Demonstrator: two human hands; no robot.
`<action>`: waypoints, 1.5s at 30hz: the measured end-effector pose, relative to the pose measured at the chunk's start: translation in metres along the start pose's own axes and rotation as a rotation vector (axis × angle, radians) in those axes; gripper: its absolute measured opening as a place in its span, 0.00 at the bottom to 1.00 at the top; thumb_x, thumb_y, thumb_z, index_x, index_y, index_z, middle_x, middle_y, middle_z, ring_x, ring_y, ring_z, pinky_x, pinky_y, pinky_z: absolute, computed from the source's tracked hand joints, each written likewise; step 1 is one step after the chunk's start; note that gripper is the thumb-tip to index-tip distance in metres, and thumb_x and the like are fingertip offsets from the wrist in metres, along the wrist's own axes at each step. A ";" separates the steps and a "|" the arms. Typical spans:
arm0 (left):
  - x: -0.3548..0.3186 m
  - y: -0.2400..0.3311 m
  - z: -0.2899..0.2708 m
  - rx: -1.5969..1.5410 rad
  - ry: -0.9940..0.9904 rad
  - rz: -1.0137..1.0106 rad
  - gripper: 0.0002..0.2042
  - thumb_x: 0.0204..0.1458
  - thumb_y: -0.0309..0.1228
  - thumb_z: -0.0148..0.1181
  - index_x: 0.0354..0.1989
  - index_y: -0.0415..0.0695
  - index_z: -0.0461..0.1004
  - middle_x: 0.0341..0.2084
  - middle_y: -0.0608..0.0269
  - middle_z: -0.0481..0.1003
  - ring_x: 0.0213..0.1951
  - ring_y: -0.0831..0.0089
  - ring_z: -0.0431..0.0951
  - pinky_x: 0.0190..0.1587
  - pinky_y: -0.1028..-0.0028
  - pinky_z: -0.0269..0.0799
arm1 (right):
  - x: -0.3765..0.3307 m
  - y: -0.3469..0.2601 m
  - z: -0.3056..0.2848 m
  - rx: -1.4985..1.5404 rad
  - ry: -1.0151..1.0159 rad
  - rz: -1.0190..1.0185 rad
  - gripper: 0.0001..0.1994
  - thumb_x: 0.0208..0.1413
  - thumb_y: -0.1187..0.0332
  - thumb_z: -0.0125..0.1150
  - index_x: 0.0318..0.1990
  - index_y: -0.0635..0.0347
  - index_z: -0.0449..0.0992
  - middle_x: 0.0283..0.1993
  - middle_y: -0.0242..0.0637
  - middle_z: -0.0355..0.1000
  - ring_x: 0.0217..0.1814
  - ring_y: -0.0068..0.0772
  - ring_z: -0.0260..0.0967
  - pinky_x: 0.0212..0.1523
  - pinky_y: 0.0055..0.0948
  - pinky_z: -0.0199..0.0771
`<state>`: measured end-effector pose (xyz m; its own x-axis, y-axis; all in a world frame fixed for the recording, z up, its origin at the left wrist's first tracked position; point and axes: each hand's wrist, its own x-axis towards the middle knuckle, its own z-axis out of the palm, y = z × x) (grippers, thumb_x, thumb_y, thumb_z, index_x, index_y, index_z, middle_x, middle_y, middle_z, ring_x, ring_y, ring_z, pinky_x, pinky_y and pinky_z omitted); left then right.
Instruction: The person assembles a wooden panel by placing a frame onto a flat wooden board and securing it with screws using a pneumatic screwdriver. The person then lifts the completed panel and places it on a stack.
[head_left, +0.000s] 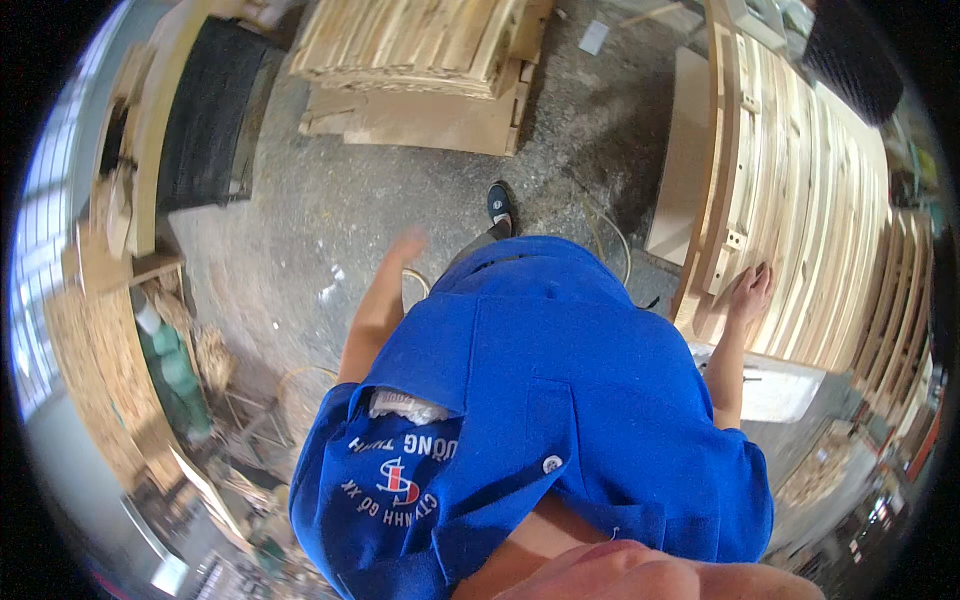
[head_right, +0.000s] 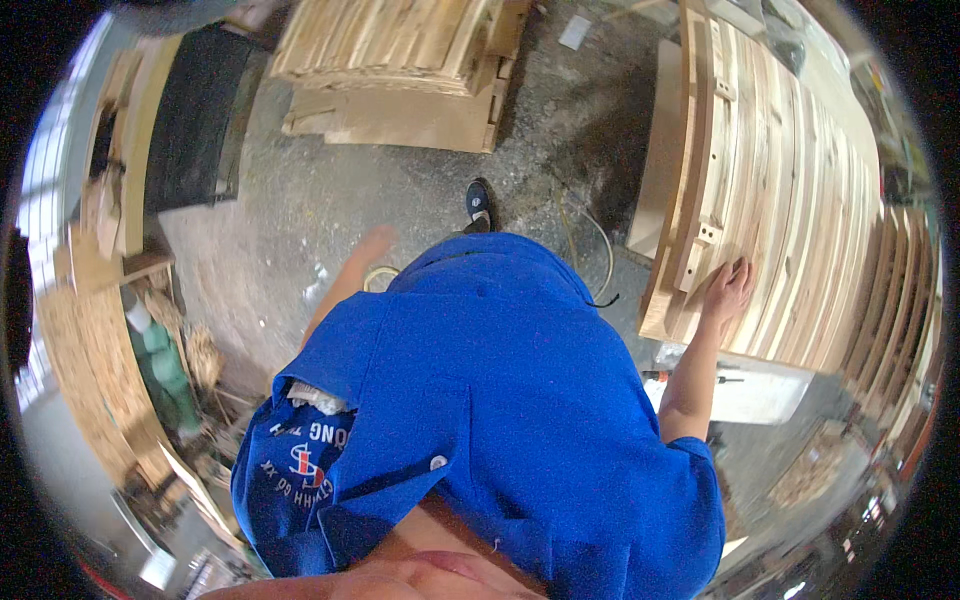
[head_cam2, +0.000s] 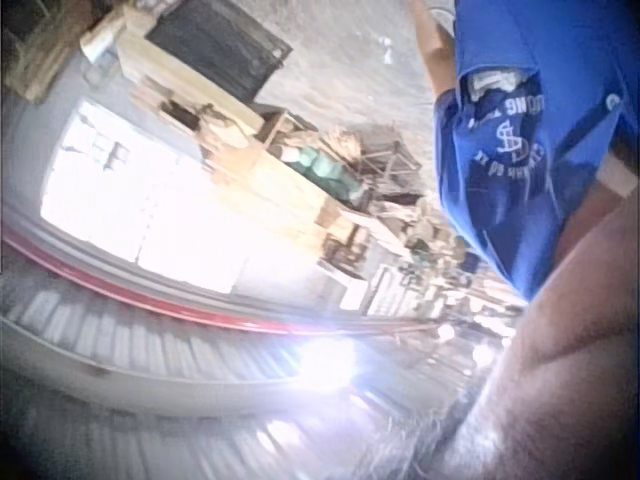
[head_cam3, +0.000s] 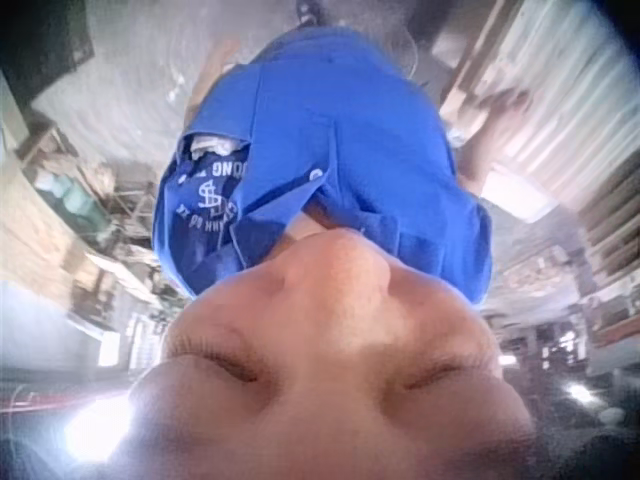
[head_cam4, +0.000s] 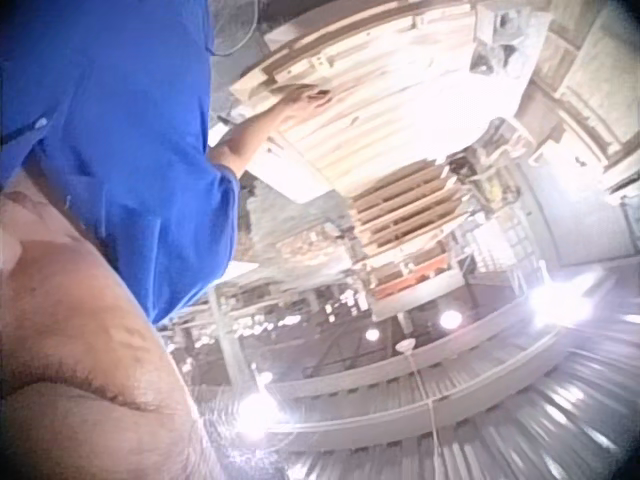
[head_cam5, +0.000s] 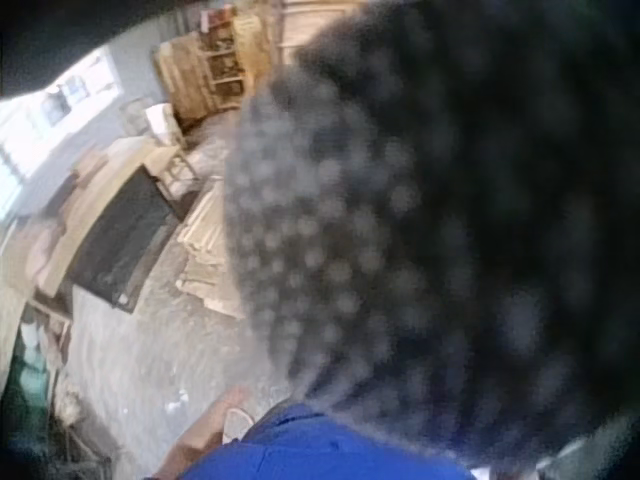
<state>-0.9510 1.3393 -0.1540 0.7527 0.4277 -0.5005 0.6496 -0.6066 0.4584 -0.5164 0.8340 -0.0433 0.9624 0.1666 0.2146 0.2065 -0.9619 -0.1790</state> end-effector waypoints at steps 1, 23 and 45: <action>0.042 -0.006 -0.012 -0.260 -0.057 -0.224 0.23 0.52 0.44 0.48 0.51 0.40 0.66 0.51 0.50 0.67 0.52 0.55 0.66 0.54 0.61 0.61 | 0.007 -0.008 -0.005 -0.038 0.051 -0.028 0.22 0.55 0.55 0.45 0.55 0.53 0.65 0.60 0.39 0.59 0.61 0.44 0.55 0.59 0.38 0.54; 0.394 0.187 -0.109 0.206 -0.604 0.142 0.17 0.49 0.40 0.50 0.41 0.42 0.73 0.38 0.52 0.75 0.43 0.56 0.74 0.45 0.67 0.68 | 0.079 -0.052 0.012 0.141 0.140 0.562 0.15 0.56 0.61 0.49 0.46 0.58 0.71 0.49 0.42 0.63 0.53 0.39 0.59 0.55 0.39 0.59; 0.771 0.241 -0.284 -1.320 -0.035 -0.653 0.17 0.55 0.39 0.47 0.52 0.48 0.62 0.38 0.61 0.71 0.38 0.69 0.71 0.42 0.64 0.68 | 0.458 -0.197 0.153 -0.114 0.108 0.254 0.21 0.56 0.56 0.47 0.53 0.57 0.66 0.56 0.43 0.62 0.56 0.46 0.59 0.54 0.42 0.58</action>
<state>-0.1836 1.7131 -0.2212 0.3034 0.3511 -0.8858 0.5055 0.7288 0.4620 -0.0896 1.1330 -0.0569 0.9552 -0.1004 0.2783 -0.0653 -0.9890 -0.1326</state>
